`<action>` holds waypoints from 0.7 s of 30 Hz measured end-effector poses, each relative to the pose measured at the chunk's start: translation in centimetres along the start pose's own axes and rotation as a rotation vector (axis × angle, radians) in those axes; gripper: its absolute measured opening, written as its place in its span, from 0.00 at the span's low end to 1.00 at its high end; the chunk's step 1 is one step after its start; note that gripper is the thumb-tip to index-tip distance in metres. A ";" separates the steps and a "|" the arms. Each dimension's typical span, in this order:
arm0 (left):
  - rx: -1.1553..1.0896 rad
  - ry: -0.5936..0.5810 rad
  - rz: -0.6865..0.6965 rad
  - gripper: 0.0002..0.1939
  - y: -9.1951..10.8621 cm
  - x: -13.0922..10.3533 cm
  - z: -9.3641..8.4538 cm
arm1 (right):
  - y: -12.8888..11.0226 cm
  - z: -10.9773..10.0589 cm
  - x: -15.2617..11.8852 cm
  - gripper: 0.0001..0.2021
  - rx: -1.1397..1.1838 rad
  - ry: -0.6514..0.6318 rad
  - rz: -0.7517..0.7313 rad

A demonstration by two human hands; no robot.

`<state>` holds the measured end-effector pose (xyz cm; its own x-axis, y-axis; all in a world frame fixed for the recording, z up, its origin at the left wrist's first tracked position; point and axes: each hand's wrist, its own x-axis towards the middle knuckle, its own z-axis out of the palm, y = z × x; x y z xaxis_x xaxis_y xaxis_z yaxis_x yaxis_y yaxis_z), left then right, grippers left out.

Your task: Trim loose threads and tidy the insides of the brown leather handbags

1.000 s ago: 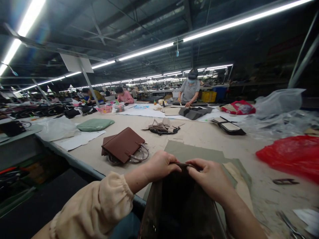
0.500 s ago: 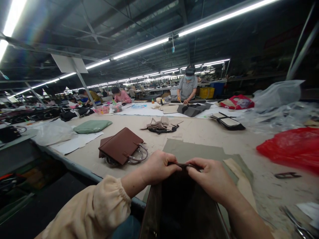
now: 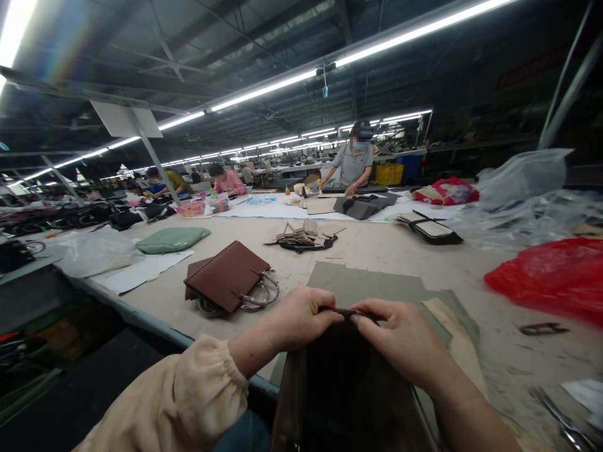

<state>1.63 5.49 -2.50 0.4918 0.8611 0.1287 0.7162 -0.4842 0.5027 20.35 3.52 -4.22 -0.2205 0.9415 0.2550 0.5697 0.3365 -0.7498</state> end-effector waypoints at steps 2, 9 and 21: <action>0.003 0.001 0.000 0.12 0.1 0.0 0.0 | 0.0 -0.1 -0.1 0.11 -0.005 -0.011 -0.030; 0.032 0.017 0.011 0.11 0.0 -0.2 0.1 | -0.5 -0.4 -0.4 0.13 0.013 -0.061 -0.072; 0.023 -0.077 0.020 0.13 0.3 0.0 -1.0 | 0.1 0.3 -0.3 0.17 0.051 -0.021 0.002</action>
<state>1.32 5.49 -1.55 0.5421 0.8372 0.0715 0.7167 -0.5051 0.4808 20.24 3.28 -4.49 -0.2367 0.9412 0.2412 0.5289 0.3331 -0.7806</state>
